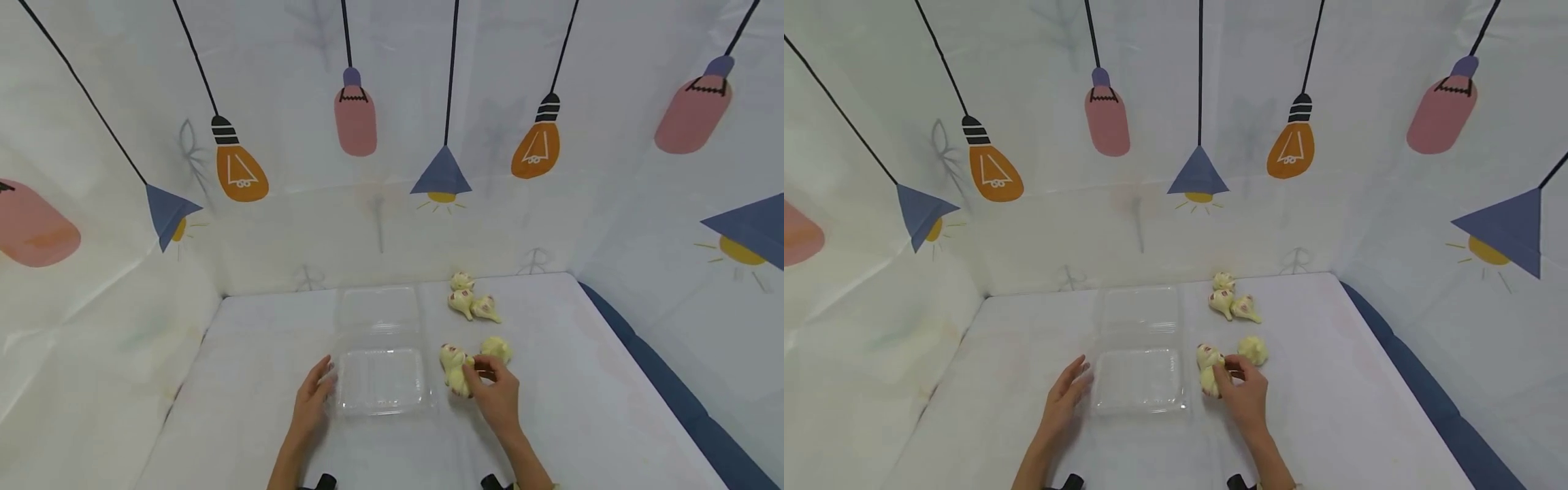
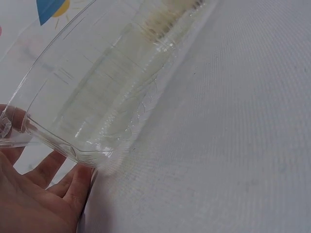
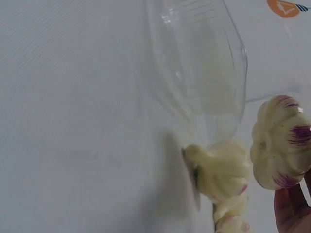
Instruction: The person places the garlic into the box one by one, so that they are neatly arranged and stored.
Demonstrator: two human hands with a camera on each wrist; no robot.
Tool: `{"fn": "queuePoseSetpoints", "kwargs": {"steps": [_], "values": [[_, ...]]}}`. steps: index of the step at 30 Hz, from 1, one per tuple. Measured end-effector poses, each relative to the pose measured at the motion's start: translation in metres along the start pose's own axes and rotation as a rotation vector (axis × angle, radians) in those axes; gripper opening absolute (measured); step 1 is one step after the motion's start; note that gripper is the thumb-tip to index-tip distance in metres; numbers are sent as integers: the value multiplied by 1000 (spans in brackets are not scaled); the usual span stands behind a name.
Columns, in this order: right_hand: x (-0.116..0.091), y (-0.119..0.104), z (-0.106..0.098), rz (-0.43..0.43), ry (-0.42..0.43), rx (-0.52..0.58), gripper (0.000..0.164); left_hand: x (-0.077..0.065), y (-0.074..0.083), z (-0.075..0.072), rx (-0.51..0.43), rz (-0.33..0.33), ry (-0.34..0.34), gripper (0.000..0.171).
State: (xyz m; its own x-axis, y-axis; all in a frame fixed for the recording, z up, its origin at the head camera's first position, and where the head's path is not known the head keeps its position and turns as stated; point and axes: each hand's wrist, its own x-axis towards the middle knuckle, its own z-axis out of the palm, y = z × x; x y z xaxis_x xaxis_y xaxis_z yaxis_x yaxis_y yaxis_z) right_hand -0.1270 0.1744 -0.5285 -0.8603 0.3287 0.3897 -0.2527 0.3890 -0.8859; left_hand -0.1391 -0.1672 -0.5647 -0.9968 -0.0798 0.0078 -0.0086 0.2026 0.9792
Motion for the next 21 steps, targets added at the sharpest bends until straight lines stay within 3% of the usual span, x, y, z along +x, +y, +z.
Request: {"fn": "queuePoseSetpoints", "kwargs": {"steps": [5, 11, 21], "values": [[5, -15, 30, -74, -73, 58, 12, -4, 0, -3, -21, -13, 16, 44], [11, -30, 58, -131, -105, 76, 14, -4, 0, -1, -50, -18, 11, 45], [13, -38, 100, -276, -186, 108, 17, -4, 2, 1, -63, -5, 8, 45]]}}
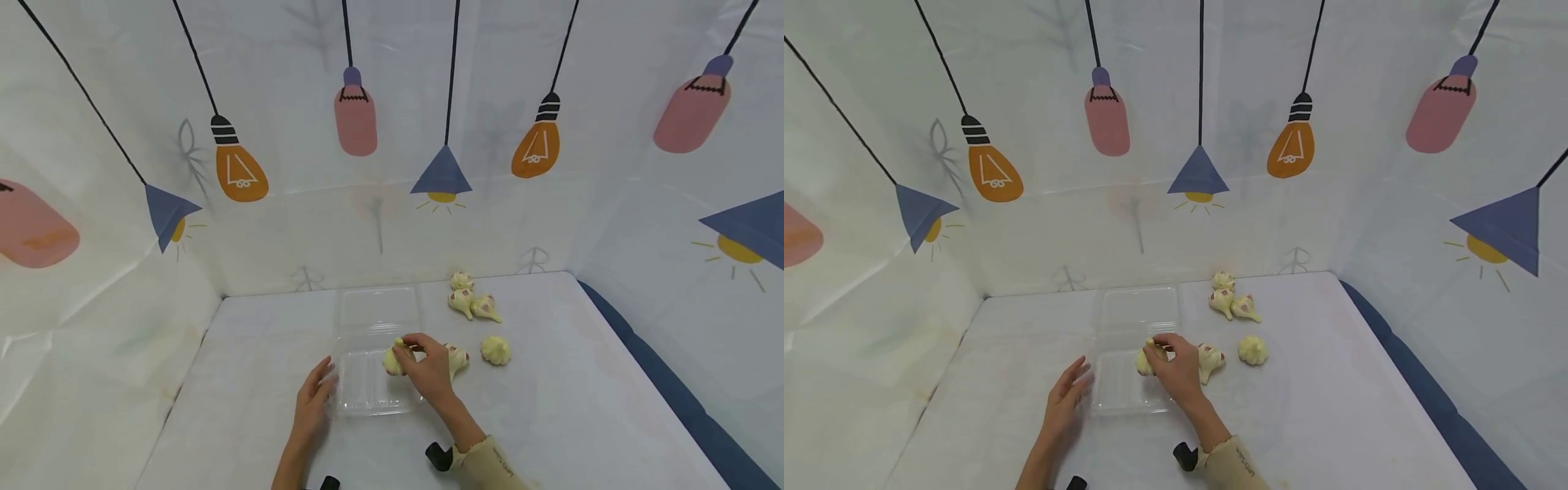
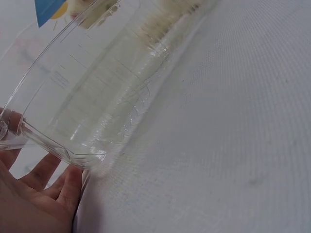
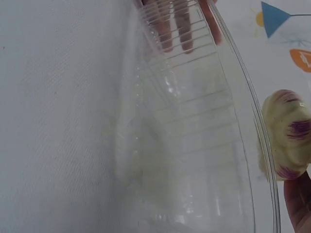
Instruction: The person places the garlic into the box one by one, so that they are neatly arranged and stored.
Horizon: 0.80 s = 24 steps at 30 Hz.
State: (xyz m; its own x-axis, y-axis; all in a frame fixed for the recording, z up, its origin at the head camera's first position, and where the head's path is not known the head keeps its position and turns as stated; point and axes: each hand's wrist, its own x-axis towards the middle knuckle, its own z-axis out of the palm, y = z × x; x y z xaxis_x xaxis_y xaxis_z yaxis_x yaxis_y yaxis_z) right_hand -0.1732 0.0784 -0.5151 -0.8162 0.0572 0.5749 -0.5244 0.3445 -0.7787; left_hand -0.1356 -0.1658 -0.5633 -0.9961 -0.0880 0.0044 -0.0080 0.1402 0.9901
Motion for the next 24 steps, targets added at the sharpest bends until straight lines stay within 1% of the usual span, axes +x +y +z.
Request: {"fn": "queuePoseSetpoints", "kwargs": {"steps": [2, 5, 8, 9, 13, 16, 24], "values": [[1, 0, 5, -6, 6, 14, 17, 1, 0, 1, -3, -1, 1, 45], [1, 1, 13, 15, 1, 30, 16, 1, -2, 1, 7, -4, 4, 44], [-1, 4, 21, 36, -25, 37, 16, 0, -4, 1, 32, -1, 21, 43], [-2, 4, 24, 43, -36, 39, 15, 0, -4, 1, 35, 10, 27, 43], [-3, 6, 35, 39, -53, 47, 16, -2, -5, 0, 29, 23, 37, 43], [-3, 5, 41, 30, -56, 49, 17, -2, -5, 1, 20, 16, 35, 43], [0, 6, 52, 25, -35, 77, 18, -2, -3, 0, 42, 12, 43, 43]]}}
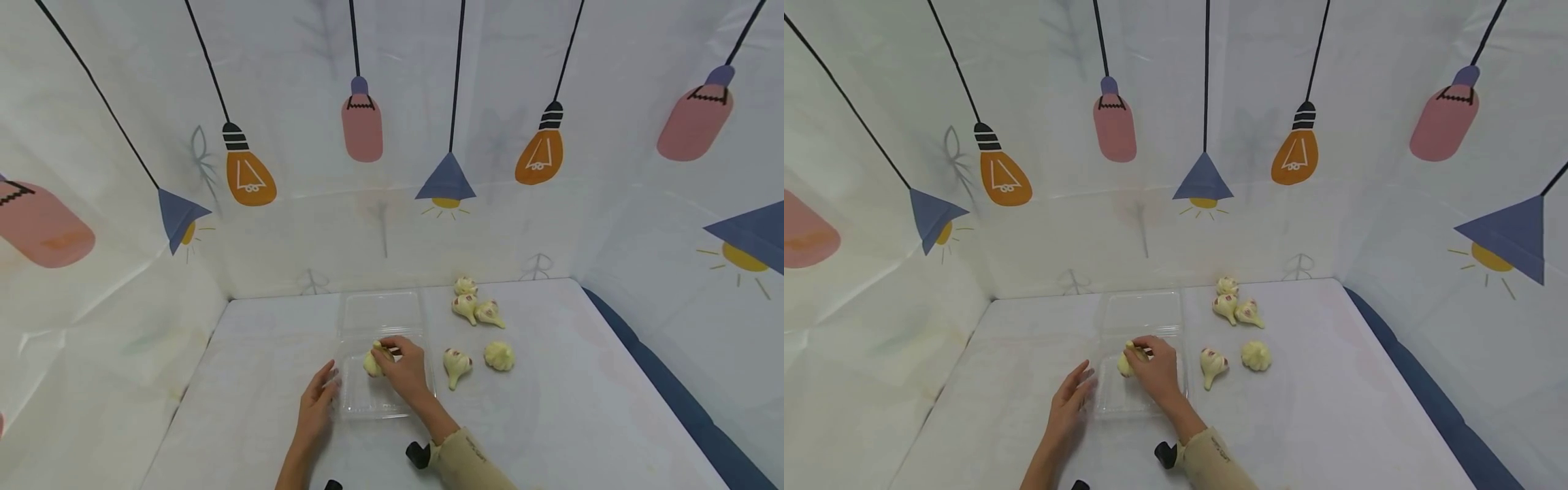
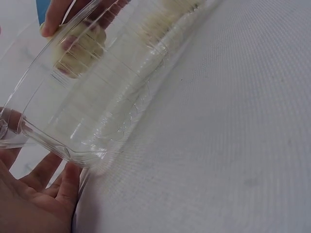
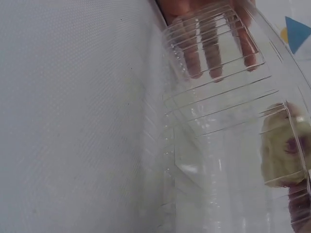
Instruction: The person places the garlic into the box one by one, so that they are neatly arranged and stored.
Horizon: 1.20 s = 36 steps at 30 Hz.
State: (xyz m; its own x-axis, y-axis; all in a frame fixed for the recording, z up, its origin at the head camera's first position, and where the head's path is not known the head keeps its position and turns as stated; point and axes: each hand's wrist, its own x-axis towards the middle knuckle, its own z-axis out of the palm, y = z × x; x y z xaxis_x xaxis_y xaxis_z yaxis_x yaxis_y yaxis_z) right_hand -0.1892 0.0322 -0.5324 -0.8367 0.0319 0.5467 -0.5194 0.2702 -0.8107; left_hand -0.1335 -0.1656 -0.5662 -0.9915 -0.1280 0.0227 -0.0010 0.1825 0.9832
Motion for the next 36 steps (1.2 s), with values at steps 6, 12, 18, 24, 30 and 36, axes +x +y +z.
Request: {"fn": "queuePoseSetpoints", "kwargs": {"steps": [6, 12, 18, 24, 30, 36], "values": [[1, -5, 8, 20, -15, 12, 17, 0, -1, -3, 14, -12, 15, 43], [-1, -10, 13, 50, -24, -1, 17, -3, -2, -3, 19, -16, 10, 42], [3, -10, 16, 15, -40, -13, 15, -1, -1, -1, -3, 21, 6, 42], [5, -10, 20, 39, -70, -54, 13, 0, 3, 0, -7, 7, -8, 43], [3, -9, 26, 72, -88, -81, 14, -8, 22, -1, 5, -13, -8, 42], [7, -8, 33, 18, -72, -104, 12, -3, 8, -1, 24, -5, 3, 42]]}}
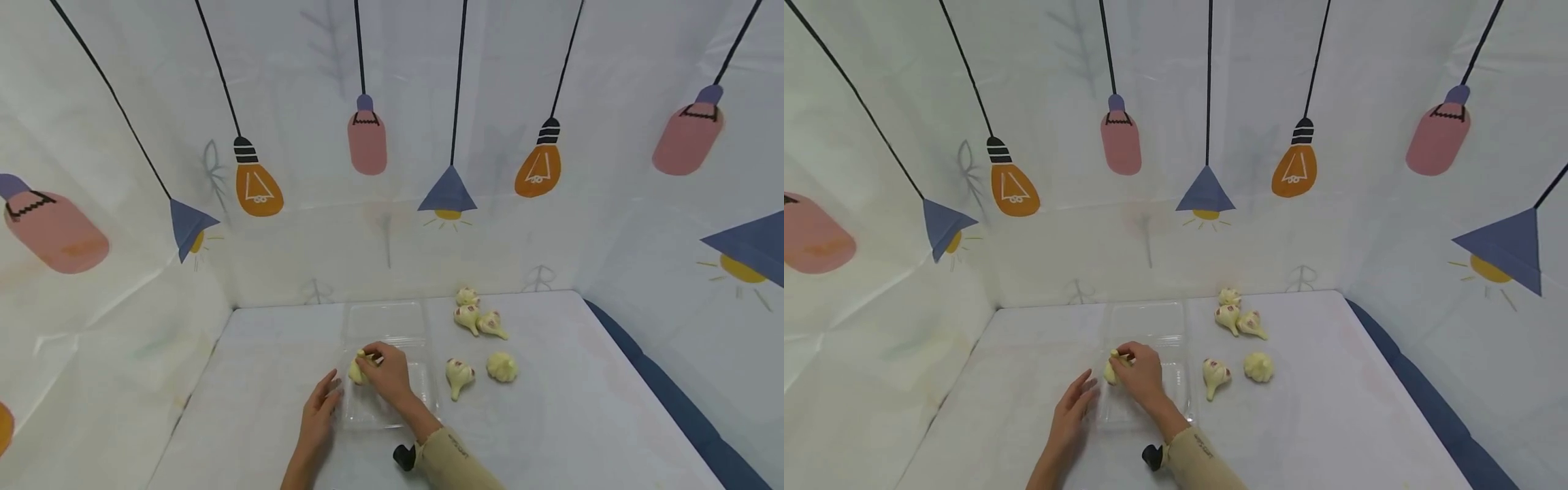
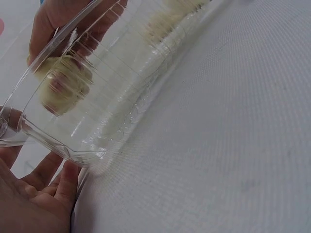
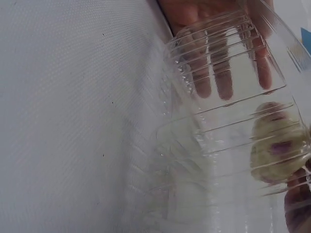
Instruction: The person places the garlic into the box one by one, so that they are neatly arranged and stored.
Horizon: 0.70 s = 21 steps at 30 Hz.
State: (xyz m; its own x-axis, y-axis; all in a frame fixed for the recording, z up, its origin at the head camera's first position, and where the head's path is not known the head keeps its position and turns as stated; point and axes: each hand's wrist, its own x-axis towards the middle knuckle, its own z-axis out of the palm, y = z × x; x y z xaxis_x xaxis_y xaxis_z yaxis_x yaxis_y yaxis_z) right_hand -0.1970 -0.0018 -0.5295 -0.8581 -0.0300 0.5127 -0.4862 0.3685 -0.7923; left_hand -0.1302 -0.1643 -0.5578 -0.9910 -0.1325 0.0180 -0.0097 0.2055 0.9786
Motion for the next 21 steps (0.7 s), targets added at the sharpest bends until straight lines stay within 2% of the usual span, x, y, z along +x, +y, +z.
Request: {"fn": "queuePoseSetpoints", "kwargs": {"steps": [3, 7, 12, 21], "values": [[1, -1, 2, 6, -11, 10, 11, 3, -11, 1, 5, 7, 17, 42], [0, 0, 3, 60, -29, 17, 12, 4, -16, 1, -8, 32, 22, 41], [-2, 1, 5, 113, -60, 34, 12, 4, -17, 2, -20, 38, 24, 40], [-2, 3, 7, 95, -64, 37, 12, 3, -15, 1, -36, 34, -12, 42]]}}
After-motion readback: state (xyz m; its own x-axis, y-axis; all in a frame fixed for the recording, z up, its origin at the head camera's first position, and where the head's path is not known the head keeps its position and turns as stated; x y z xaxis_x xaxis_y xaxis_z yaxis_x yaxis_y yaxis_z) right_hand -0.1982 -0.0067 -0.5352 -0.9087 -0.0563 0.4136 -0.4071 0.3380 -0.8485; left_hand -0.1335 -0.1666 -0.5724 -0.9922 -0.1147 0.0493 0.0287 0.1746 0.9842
